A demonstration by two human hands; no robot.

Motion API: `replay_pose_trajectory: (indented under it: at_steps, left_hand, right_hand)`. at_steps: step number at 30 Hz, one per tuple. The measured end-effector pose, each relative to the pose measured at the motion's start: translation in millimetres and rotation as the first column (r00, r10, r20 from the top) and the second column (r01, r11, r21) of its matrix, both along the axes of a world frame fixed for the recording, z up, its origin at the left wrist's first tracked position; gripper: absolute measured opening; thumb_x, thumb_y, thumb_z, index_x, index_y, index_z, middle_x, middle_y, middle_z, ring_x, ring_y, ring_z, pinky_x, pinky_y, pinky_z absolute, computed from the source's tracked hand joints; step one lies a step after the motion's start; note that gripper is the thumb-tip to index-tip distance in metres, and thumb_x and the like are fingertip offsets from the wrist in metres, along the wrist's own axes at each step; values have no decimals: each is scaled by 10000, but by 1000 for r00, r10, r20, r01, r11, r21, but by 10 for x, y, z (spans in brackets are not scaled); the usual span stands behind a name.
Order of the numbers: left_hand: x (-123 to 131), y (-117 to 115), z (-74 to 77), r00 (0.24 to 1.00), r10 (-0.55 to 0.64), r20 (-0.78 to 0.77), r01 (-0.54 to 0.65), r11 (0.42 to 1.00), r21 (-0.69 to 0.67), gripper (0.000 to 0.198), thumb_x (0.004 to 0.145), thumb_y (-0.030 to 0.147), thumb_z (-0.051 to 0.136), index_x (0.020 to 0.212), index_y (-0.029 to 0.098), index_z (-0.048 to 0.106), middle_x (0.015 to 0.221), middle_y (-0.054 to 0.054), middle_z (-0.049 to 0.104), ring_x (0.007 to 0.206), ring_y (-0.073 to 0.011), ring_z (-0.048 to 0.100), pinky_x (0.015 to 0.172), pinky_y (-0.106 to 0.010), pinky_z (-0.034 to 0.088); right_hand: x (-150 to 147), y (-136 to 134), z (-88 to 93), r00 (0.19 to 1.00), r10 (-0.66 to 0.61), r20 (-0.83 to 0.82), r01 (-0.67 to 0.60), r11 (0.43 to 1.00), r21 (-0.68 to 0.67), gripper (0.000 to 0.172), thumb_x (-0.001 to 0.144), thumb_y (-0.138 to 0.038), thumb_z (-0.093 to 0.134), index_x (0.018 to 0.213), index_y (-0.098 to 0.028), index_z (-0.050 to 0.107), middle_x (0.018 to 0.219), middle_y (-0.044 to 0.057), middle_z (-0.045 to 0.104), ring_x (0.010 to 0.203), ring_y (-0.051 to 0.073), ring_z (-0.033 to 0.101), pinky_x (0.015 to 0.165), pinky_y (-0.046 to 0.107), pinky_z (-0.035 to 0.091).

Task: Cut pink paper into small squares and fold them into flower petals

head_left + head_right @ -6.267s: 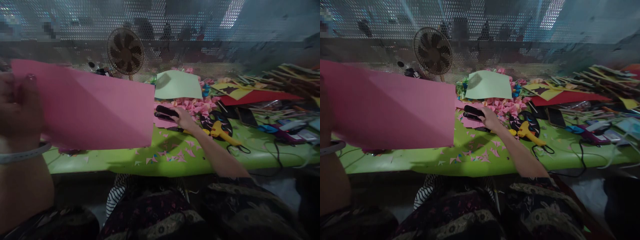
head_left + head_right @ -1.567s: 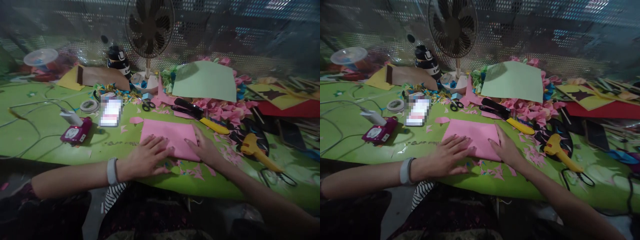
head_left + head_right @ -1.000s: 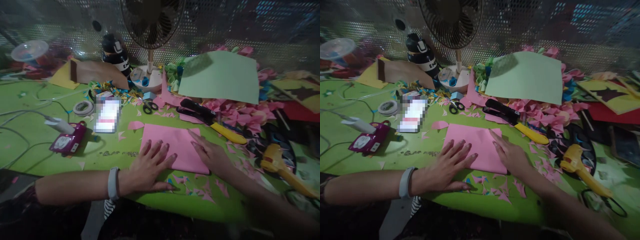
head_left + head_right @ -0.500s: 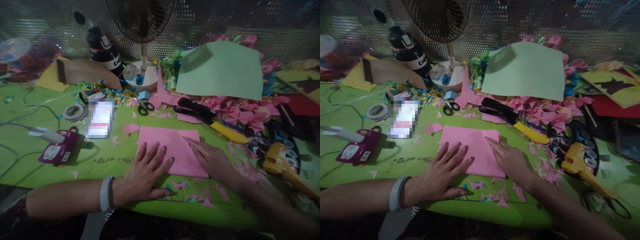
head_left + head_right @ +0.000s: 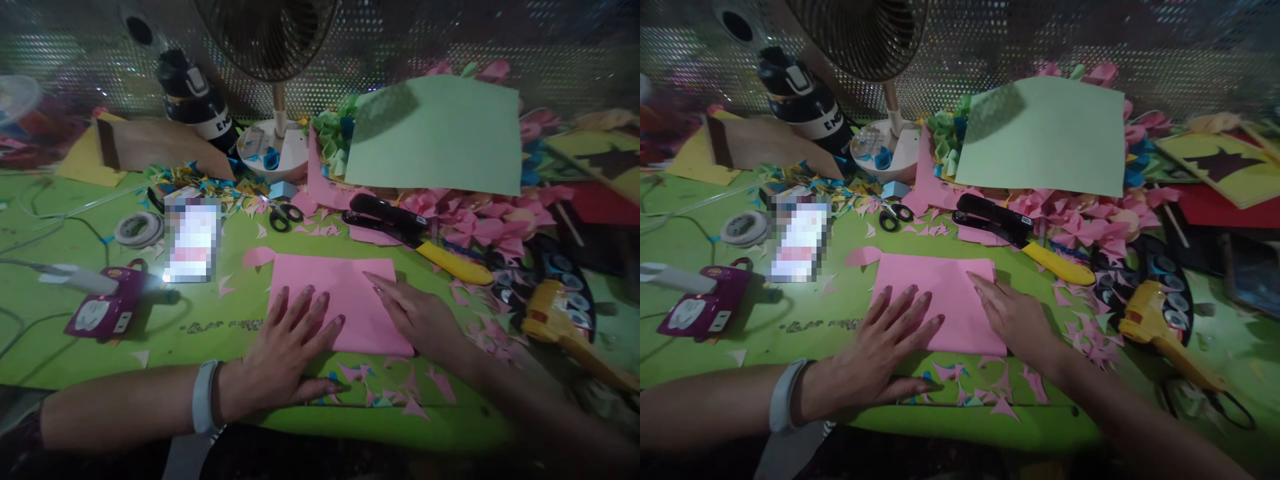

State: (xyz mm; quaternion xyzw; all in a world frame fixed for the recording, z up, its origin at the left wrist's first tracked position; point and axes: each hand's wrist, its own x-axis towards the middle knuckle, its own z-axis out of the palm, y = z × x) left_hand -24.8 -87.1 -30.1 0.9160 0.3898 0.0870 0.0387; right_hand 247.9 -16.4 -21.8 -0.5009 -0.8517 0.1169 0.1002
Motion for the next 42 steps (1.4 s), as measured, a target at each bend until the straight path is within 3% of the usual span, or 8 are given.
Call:
replay_pose_trajectory:
  at_steps: [12, 16, 21, 29, 36, 42]
  left_hand:
    - [1, 1, 17, 1000, -7, -2, 7, 1000, 2, 883, 921, 722, 429, 1615, 214, 231, 1655, -176, 258, 1529, -437, 179, 1212, -658, 86]
    - [-3, -2, 18, 1000, -7, 1, 7, 1000, 16, 888, 913, 724, 448, 1611, 212, 250, 1655, -169, 263, 1532, -434, 171, 1219, -649, 73]
    - [-6, 0, 35, 1000, -11, 10, 11, 1000, 16, 878, 913, 697, 488, 1612, 222, 250, 1664, -147, 255, 1541, -417, 161, 1231, -627, 77]
    - [-18, 3, 23, 1000, -29, 5, 28, 998, 47, 881, 907, 683, 515, 1608, 210, 268, 1664, -166, 245, 1544, -430, 139, 1226, -634, 84]
    - [-1, 27, 43, 1000, -31, 7, 30, 997, 64, 912, 904, 700, 500, 1626, 225, 208, 1675, -161, 215, 1547, -414, 146, 1237, -605, 70]
    - [8, 29, 57, 1000, -26, 15, 25, 997, 69, 917, 902, 702, 501, 1631, 244, 188, 1686, -146, 183, 1550, -403, 147, 1243, -584, 63]
  right_hand:
    - [-15, -11, 0, 1000, 7, -7, -7, 1000, -17, 457, 1018, -229, 359, 1390, -242, 623, 1290, 86, 714, 980, 250, 749, 770, 397, 644]
    - [-30, -10, 39, 999, -49, -8, 49, 997, -58, 446, 1022, -274, 380, 1405, -221, 605, 1237, 90, 741, 920, 239, 759, 772, 382, 630]
    - [-19, -17, 103, 988, -149, 48, 153, 986, -72, 427, 1007, -287, 439, 1393, -228, 613, 1144, 73, 777, 801, 227, 765, 667, 327, 597]
    - [-114, -13, 184, 960, -197, 198, 218, 972, -92, 437, 1008, -259, 419, 1402, -211, 602, 1132, 79, 780, 791, 255, 769, 592, 325, 559]
    - [-123, -27, 121, 942, -231, 244, 249, 967, -47, 475, 1012, -267, 401, 1468, -231, 530, 1250, 88, 736, 778, 240, 766, 605, 321, 560]
    - [-119, -23, 81, 947, -208, 244, 233, 969, -79, 484, 1026, -258, 378, 1493, -210, 496, 1159, 111, 767, 791, 254, 762, 617, 332, 565]
